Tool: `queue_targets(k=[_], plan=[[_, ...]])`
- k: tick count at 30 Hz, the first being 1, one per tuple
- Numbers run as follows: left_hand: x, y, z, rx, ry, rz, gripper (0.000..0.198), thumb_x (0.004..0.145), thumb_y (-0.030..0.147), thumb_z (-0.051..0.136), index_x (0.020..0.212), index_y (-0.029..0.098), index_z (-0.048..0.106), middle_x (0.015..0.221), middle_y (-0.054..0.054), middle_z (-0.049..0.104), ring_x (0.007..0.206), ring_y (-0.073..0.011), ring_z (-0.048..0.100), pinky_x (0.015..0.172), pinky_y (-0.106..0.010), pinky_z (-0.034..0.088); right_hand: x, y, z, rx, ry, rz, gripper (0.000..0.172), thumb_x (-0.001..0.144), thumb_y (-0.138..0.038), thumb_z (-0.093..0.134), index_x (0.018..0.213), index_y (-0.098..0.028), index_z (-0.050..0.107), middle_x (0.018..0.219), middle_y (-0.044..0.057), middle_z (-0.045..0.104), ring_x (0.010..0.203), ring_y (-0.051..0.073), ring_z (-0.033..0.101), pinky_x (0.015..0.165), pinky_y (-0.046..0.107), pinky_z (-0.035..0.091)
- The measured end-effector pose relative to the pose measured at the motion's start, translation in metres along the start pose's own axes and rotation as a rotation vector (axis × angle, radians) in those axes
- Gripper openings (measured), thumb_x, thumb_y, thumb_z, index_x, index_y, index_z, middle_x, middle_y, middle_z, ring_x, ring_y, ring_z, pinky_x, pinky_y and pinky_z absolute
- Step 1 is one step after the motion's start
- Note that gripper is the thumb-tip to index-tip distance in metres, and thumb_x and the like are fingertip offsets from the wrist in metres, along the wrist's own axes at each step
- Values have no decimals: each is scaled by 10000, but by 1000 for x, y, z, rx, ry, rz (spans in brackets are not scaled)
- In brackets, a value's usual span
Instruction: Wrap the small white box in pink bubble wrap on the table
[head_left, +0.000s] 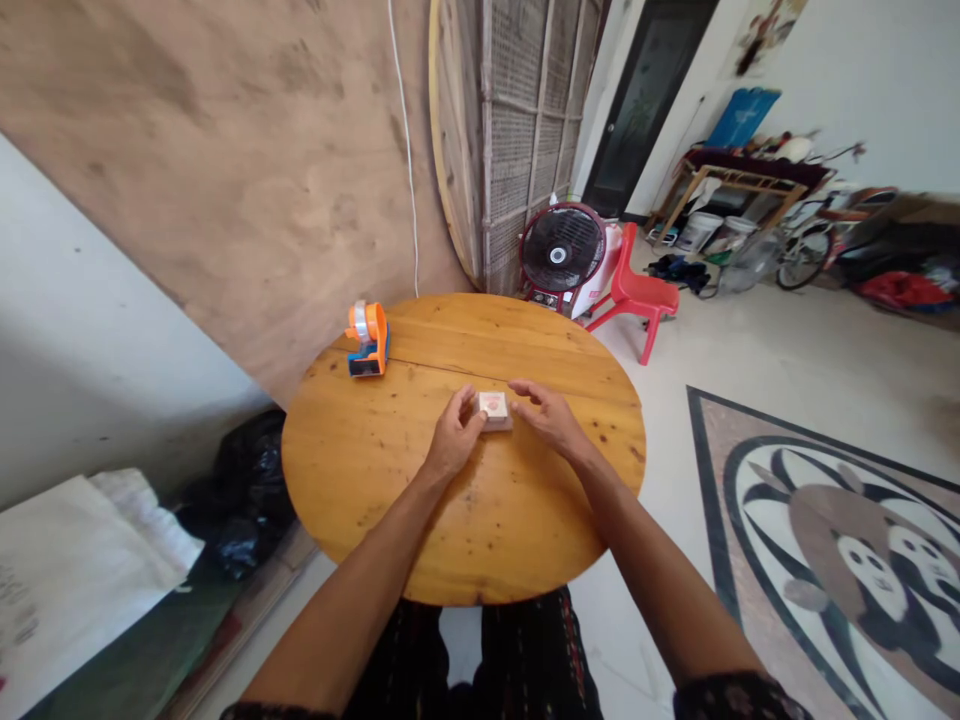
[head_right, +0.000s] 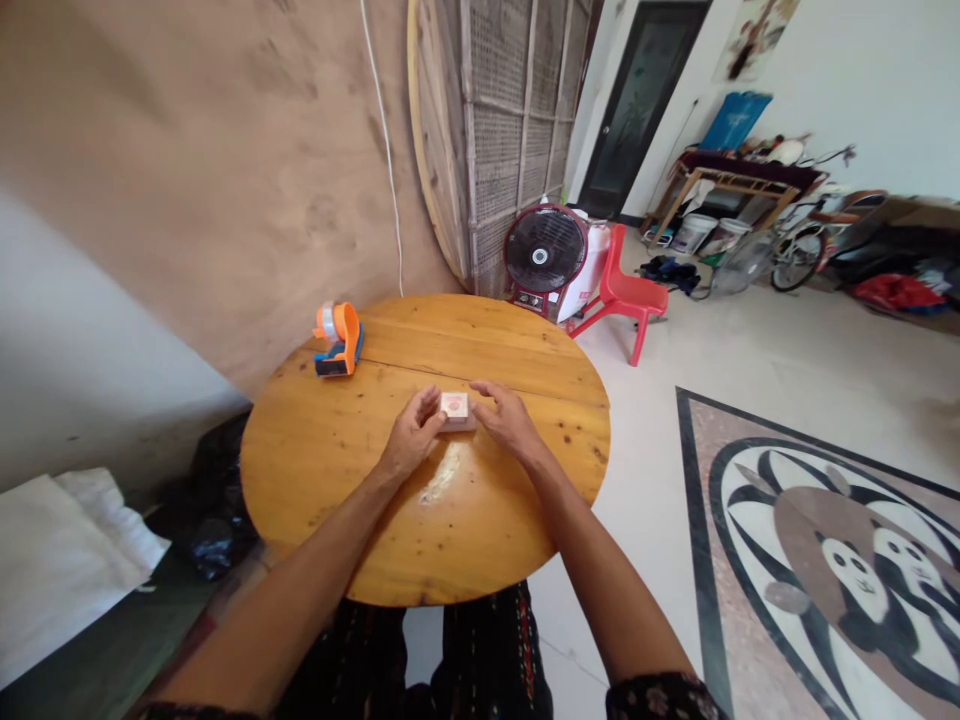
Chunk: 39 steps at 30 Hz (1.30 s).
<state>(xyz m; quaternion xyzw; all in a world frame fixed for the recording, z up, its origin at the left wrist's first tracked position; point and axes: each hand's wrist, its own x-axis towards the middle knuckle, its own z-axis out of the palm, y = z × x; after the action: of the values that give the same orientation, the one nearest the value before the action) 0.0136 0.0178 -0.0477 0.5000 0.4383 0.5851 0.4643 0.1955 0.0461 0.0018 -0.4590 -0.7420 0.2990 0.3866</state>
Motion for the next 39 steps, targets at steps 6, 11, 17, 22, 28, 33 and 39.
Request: queue_targets(k=[6,11,17,22,28,33,39], plan=[[0,-2,0,67,17,13,508,838,308,601,1300,132,484,1339,-151,534,1250,-250,513,1097,-410,375,32,-3,-2,-56,-181,-11,353,770,-291,647,1099,-164,667,1137,107,671,1049,229,611,917,380,461],[-2,-1,1,107,27,13,542,827,320,623,1320,144,483,1328,-143,539,1235,-261,517,1094,-414,373,45,8,11,56,-245,57,295,706,-315,698,953,-154,712,997,84,711,940,226,642,812,335,485],[-3,1,2,99,31,-10,533,795,290,649,1301,181,523,1303,-125,559,1235,-285,507,1111,-445,338,47,13,25,272,-178,141,189,726,-333,633,762,-161,703,740,21,694,649,150,607,611,252,458],[-3,0,3,131,27,-10,502,823,282,610,1301,168,507,1303,-135,555,1214,-268,524,1097,-442,356,46,15,28,306,-116,110,195,735,-346,624,753,-166,696,720,14,674,633,141,585,598,242,451],[-4,4,5,150,10,-7,609,800,276,641,1356,128,441,1336,-169,523,1226,-283,519,1090,-440,373,42,9,28,352,-50,113,229,761,-386,631,751,-163,684,690,7,653,609,133,568,579,238,441],[-7,10,6,174,-8,13,746,739,220,681,1417,156,374,1438,-157,426,1332,-305,412,1144,-456,294,37,-4,20,419,10,95,242,770,-415,655,793,-177,694,797,35,690,725,166,612,684,277,480],[-10,17,7,209,-96,34,893,648,96,625,1469,128,274,1455,-169,401,1338,-317,400,1148,-450,278,31,-13,9,492,87,-34,209,790,-403,667,763,-196,690,1001,59,693,997,208,618,939,352,444]])
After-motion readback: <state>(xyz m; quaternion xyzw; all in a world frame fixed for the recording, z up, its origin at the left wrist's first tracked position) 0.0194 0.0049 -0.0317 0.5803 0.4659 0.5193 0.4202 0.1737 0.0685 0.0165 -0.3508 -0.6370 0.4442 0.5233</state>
